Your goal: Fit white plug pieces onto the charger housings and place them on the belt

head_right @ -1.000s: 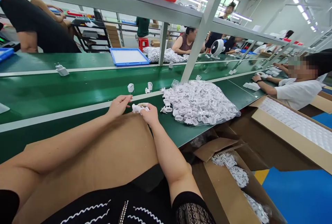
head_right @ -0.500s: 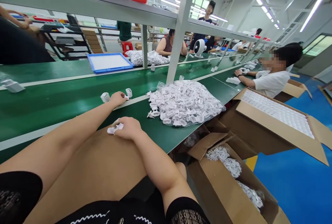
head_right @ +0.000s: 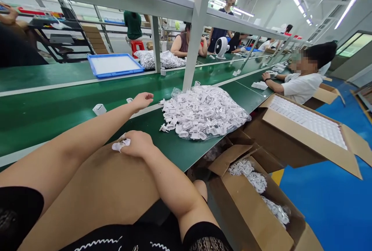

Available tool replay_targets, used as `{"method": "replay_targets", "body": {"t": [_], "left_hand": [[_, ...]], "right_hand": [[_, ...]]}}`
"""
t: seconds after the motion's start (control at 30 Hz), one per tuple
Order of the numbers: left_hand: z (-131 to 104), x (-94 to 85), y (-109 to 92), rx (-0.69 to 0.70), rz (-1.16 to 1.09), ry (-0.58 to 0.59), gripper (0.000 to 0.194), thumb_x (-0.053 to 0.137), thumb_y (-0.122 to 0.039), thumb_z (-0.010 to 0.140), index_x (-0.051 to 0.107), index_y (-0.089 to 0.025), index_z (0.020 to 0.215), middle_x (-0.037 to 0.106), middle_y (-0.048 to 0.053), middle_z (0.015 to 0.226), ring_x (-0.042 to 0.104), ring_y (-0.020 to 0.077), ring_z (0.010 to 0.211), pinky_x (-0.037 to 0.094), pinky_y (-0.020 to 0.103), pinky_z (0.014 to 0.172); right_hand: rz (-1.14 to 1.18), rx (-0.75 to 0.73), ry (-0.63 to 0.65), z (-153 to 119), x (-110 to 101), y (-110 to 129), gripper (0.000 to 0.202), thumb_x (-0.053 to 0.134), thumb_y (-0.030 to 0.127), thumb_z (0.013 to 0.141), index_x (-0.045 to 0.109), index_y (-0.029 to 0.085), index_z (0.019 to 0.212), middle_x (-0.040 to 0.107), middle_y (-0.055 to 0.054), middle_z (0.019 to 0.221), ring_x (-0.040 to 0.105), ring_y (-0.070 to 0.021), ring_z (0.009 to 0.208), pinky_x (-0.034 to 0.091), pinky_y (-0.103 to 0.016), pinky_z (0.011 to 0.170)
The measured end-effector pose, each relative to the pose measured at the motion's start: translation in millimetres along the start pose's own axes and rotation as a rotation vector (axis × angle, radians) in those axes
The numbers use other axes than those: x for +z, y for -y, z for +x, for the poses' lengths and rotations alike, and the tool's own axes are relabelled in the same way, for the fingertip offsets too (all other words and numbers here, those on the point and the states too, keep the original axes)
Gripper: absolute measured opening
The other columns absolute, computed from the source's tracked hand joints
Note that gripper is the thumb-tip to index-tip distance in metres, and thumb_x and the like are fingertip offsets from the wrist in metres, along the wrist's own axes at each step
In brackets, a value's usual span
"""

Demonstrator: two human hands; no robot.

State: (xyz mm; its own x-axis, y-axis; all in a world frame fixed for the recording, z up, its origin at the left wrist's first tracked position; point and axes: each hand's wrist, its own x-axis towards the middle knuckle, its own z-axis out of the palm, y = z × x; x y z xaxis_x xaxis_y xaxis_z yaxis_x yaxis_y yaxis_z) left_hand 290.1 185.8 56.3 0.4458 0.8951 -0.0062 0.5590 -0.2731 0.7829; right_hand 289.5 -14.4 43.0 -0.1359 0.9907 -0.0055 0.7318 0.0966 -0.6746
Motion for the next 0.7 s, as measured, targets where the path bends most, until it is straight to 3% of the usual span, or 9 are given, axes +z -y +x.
{"method": "replay_targets", "body": {"t": [0.1,0.17,0.3,0.4,0.47,0.57,0.67,0.7], "left_hand": [[10,5.8,0,0.010,0.020,0.047,0.066,0.078,-0.021,0.073,0.064,-0.018,0.137,0.054,0.018,0.155,0.051,0.0345,0.143,0.044,0.039,0.115],[14,14.9,-2,0.038,0.028,0.088,0.068,0.079,-0.019,0.067,0.066,-0.018,0.134,0.054,0.017,0.155,0.045,0.0353,0.148,0.039,0.038,0.119],[17,32.8,-9,0.105,0.031,0.204,0.051,0.076,-0.025,0.064,0.075,-0.020,0.114,0.072,0.012,0.132,0.061,0.0338,0.132,0.043,0.039,0.115],[11,35.7,-14,0.143,0.006,0.286,0.044,0.075,-0.030,0.065,0.077,-0.022,0.108,0.079,0.007,0.115,0.069,0.0311,0.116,0.050,0.039,0.108],[1,31.4,-15,0.157,-0.024,0.323,0.047,0.077,-0.033,0.065,0.077,-0.021,0.111,0.079,0.008,0.112,0.071,0.0311,0.113,0.053,0.039,0.104],[-21,15.2,-13,0.183,-0.072,0.333,0.060,0.084,-0.039,0.062,0.076,-0.022,0.119,0.076,0.011,0.125,0.069,0.0326,0.119,0.055,0.040,0.102],[-44,-16.4,-4,0.205,-0.112,0.292,0.068,0.084,-0.040,0.063,0.072,-0.024,0.129,0.066,0.012,0.143,0.061,0.0321,0.133,0.052,0.039,0.107],[-51,-31.0,1,0.206,-0.108,0.228,0.067,0.083,-0.040,0.065,0.071,-0.024,0.130,0.065,0.011,0.144,0.061,0.0313,0.133,0.052,0.038,0.107]], "right_hand": [[-0.078,-0.031,0.006,2,1,-1,0.030,0.077,0.035,0.081,0.073,0.029,0.110,0.074,0.003,0.122,0.069,-0.0215,0.107,0.046,-0.027,0.073],[-0.107,-0.049,0.008,4,1,-1,0.031,0.078,0.037,0.080,0.073,0.030,0.109,0.074,0.003,0.122,0.069,-0.0224,0.109,0.046,-0.027,0.073],[-0.102,-0.054,0.018,6,0,-1,0.030,0.079,0.038,0.080,0.073,0.030,0.108,0.074,0.002,0.122,0.068,-0.0242,0.113,0.046,-0.028,0.074],[-0.088,-0.030,0.005,7,0,0,0.028,0.080,0.037,0.078,0.074,0.031,0.105,0.075,0.004,0.120,0.069,-0.0245,0.112,0.046,-0.028,0.074],[-0.099,-0.025,-0.004,7,0,-1,0.028,0.079,0.038,0.079,0.074,0.030,0.105,0.075,0.003,0.119,0.069,-0.0250,0.111,0.047,-0.028,0.074],[-0.105,-0.032,-0.008,9,2,-3,0.031,0.077,0.040,0.080,0.074,0.029,0.109,0.075,0.001,0.120,0.069,-0.0261,0.111,0.048,-0.029,0.073],[-0.072,-0.027,-0.017,9,1,-5,0.031,0.077,0.039,0.079,0.074,0.029,0.109,0.075,0.001,0.120,0.070,-0.0256,0.109,0.050,-0.029,0.077],[-0.049,-0.023,-0.023,9,0,-6,0.031,0.077,0.037,0.079,0.075,0.030,0.109,0.075,0.002,0.119,0.070,-0.0249,0.108,0.050,-0.029,0.078]]}}
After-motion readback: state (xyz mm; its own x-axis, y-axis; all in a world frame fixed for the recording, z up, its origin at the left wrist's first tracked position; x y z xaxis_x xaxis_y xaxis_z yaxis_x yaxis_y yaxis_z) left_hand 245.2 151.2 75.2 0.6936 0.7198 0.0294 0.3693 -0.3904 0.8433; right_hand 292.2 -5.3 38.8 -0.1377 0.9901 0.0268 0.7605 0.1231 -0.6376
